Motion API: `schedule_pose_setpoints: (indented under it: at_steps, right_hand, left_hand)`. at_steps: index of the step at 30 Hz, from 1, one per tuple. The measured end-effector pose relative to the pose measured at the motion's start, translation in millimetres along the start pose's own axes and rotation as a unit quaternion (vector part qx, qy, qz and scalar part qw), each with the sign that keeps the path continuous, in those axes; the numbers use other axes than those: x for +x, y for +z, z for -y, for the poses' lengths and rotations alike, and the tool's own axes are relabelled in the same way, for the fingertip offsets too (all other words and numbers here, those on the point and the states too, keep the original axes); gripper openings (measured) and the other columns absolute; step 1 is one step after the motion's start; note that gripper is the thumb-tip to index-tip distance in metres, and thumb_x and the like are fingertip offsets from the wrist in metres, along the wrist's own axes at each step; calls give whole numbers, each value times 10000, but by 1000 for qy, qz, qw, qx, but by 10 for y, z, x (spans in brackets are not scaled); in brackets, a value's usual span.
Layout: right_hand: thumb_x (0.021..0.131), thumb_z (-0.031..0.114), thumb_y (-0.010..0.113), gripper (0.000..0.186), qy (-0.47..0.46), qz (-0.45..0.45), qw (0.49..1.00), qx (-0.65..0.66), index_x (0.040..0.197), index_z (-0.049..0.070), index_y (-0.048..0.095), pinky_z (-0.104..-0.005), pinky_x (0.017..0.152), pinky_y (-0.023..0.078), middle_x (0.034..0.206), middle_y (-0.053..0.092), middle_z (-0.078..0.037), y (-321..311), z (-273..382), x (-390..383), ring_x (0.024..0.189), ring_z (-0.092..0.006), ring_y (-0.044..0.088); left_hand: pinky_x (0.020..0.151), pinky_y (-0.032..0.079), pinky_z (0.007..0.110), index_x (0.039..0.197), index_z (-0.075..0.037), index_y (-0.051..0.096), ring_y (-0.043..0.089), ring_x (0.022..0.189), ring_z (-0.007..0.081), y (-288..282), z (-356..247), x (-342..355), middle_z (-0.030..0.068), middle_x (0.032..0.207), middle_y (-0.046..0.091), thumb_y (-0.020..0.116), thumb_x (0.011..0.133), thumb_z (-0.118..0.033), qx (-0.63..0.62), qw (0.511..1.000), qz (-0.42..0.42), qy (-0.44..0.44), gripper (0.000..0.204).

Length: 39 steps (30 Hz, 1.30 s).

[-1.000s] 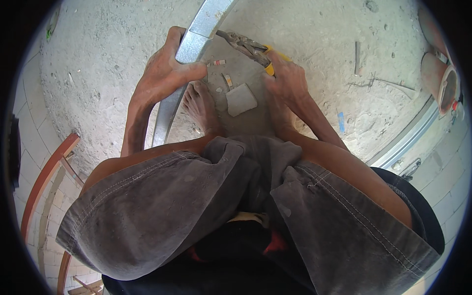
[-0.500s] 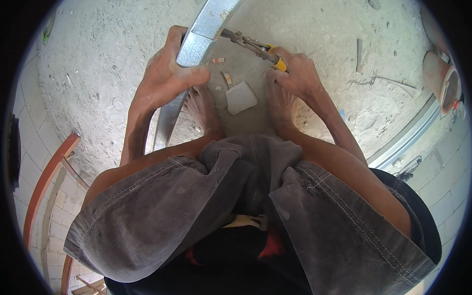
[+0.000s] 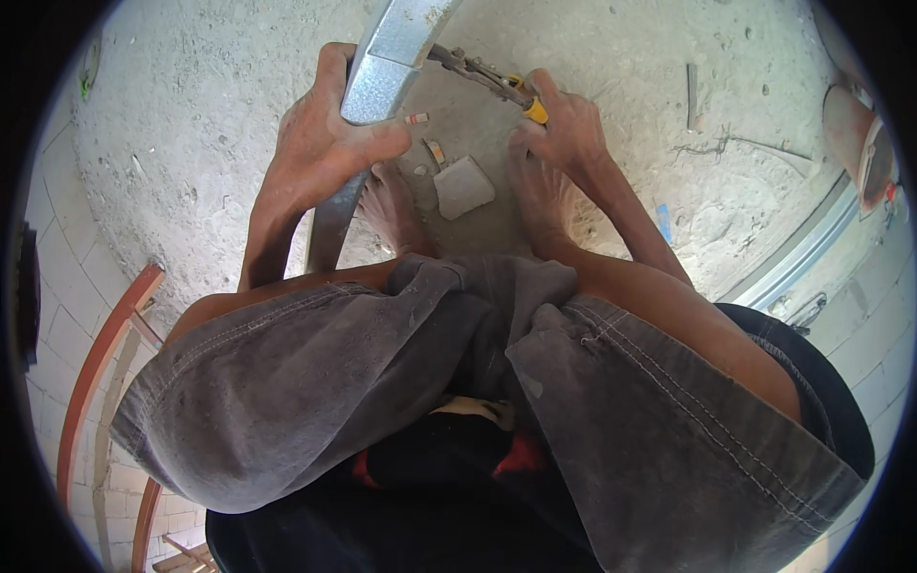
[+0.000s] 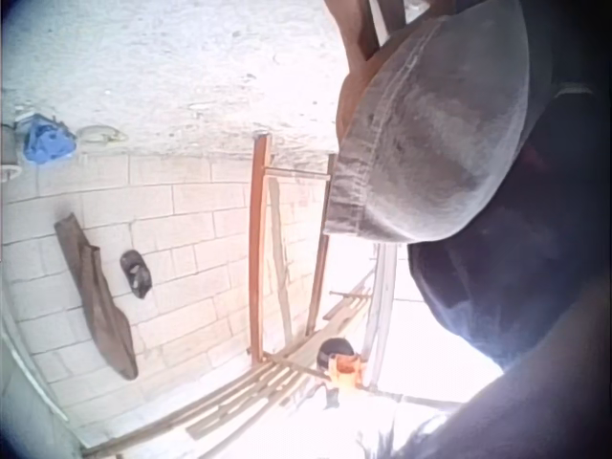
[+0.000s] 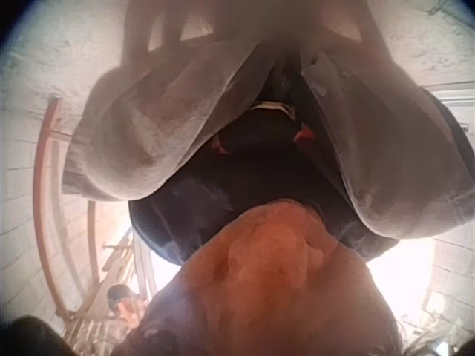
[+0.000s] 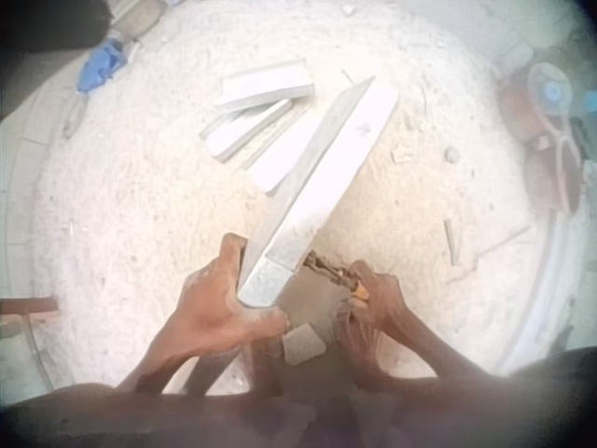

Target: The person holds a metal stud and uses snips to cut notches into the ends and sides of several metal studs.

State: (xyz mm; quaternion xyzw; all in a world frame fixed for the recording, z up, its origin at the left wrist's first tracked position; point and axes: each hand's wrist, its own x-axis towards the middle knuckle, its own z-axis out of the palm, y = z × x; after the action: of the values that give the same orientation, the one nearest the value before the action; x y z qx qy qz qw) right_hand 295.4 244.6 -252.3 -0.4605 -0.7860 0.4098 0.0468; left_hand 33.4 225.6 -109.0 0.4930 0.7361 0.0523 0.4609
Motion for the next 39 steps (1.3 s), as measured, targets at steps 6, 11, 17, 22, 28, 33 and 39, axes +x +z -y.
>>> schedule_pose_setpoints:
  at_steps: [6,11,17,22,28,33,39]
  right_hand:
    - [705,218,649,507,-49,-83,995,0,1152,87,449,-516,589,476,696,615,-216,82,-72,18,660,-457,597]
    - [688,175,628,539,-16,-121,992,-15,1187,64,454,-486,766,480,1006,608,-209,101,125,17,932,-398,594]
    - [674,117,601,617,-19,-100,995,-5,1258,31,424,-462,950,405,1190,522,-218,-84,302,-35,1130,-403,484]
    - [680,87,590,661,-6,-31,997,67,1311,73,393,-476,934,417,1158,560,-248,-83,281,16,1100,-440,513]
    - [697,86,589,648,20,19,993,118,1313,103,387,-487,846,461,1035,615,-273,-89,163,108,970,-476,568]
    - [696,103,603,626,-12,14,995,101,1291,89,410,-488,812,473,1031,623,-259,-25,41,107,956,-459,578]
    - [691,130,632,550,-37,16,997,60,1215,51,487,-463,785,497,1055,627,-217,161,-174,246,908,-430,601]
  left_hand:
    - [853,479,428,1244,25,415,631,950,374,-2,-34,-20,269,1037,612,711,568,-398,-4,1000,-3,7,850]
    - [881,482,400,1215,67,422,645,945,378,77,7,5,289,1036,616,720,569,-405,11,1000,-16,20,854]
    - [896,483,392,1214,69,420,646,945,377,15,-72,-25,288,1042,616,716,576,-419,7,1000,-7,12,857]
    - [882,490,397,1214,71,417,644,954,374,43,-78,-37,286,1040,612,715,577,-419,18,1000,-5,-5,858]
    - [861,497,409,1228,84,401,643,955,377,34,-152,11,292,1045,605,722,576,-409,37,999,-2,-1,878]
    - [854,499,416,1236,93,387,641,940,387,42,-110,23,299,1048,600,721,583,-405,21,1000,9,-6,886]
    - [853,497,423,1226,89,395,637,940,395,14,-74,59,299,1044,597,724,574,-395,11,1000,-4,2,876]
